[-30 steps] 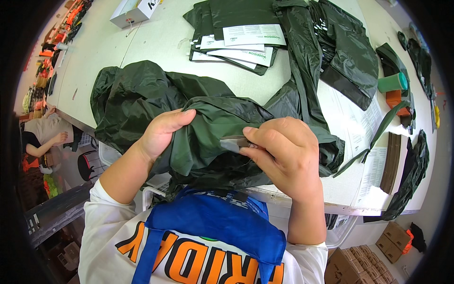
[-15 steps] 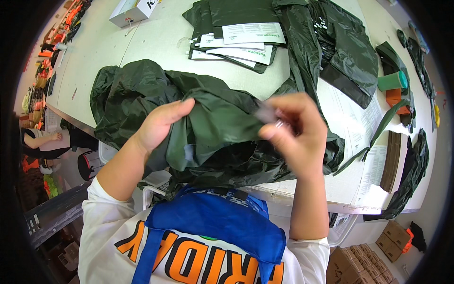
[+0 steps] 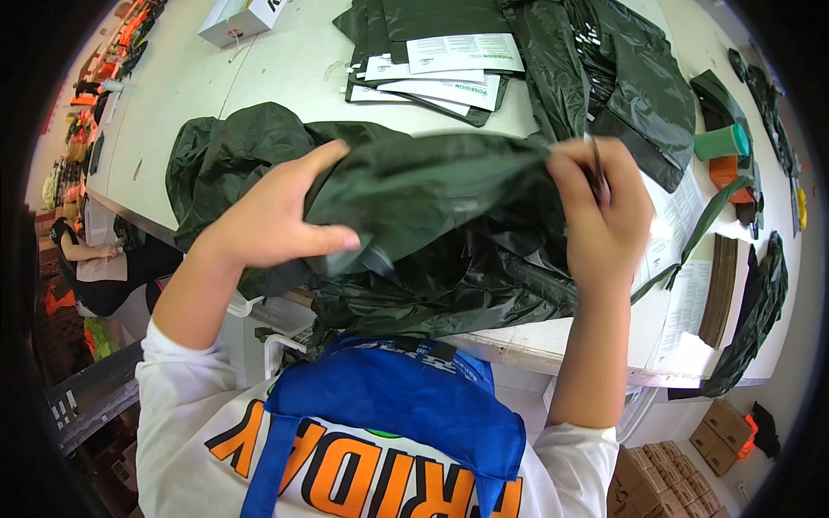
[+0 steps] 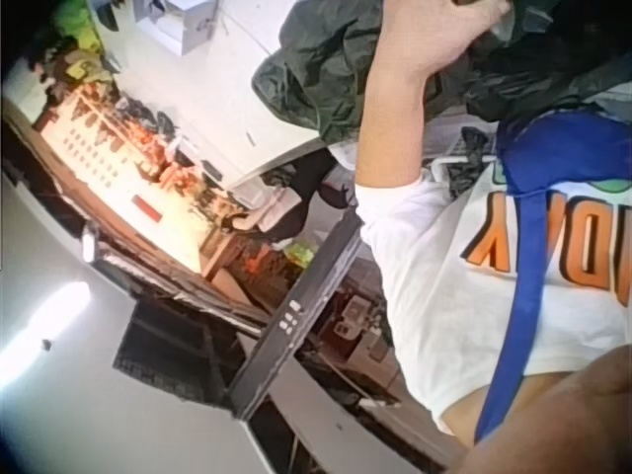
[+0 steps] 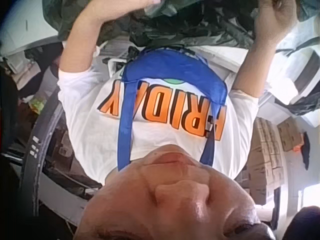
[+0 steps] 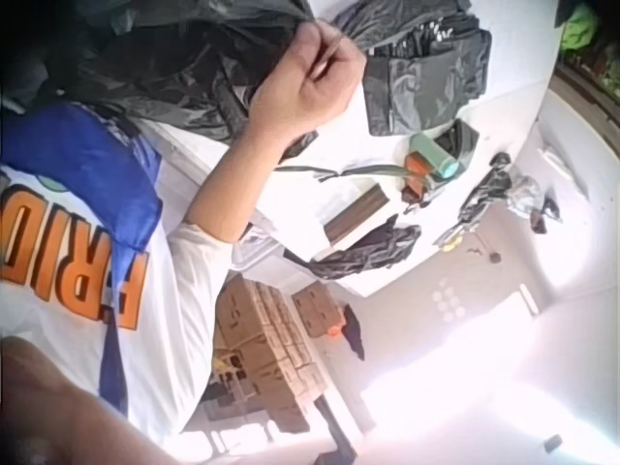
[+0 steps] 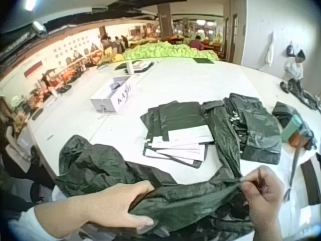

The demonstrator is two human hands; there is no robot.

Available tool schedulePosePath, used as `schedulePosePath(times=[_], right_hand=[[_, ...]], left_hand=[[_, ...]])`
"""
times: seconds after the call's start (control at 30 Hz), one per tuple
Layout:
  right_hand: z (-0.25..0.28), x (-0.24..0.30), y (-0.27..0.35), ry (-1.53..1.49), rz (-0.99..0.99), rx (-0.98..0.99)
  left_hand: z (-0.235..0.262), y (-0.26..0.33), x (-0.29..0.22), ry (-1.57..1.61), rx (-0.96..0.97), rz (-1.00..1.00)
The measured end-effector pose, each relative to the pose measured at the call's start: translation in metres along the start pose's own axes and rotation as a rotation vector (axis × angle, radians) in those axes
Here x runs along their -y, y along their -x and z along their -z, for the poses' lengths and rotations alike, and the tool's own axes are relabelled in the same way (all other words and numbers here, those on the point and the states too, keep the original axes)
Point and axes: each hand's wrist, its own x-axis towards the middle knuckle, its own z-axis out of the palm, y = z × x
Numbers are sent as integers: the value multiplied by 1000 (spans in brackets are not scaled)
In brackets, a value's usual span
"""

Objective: The person trims excess fabric and threads from the seams of a green jacket using small scissors. They repeatedly unfold, inspect, and cut along the edges, then refold the jacket on the table.

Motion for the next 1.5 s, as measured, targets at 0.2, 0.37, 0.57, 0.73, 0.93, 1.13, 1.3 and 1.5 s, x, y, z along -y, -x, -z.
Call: schedulePosePath(times=[0.2,0.37,0.57,0.73,0.93,1.13,1.3,1.5], right_hand=[[13,0,83,394,395,845],[0,-51,100,196,-131,802],[-101,-64,96,230,-456,742],[-118,-101,110,-228,-660,667],[-86,-44,100,-1036,-925,300],[-80,-27,116,-959,-677,274],[-71,-38,142,-762,-534,458],[-63,-53,171,-667,-609,511]], left_hand=[[-33,83,31,-629,-524,-835],[-121,143,126,-544,101,-89],[-153,145,122,100,-40,538],[-179,157,131,1050,11,917],[-167,132,114,1789,-278,727],[-153,104,90,1964,-250,355],[-143,78,88,1843,-394,352],[-126,94,103,1946,-422,-9]])
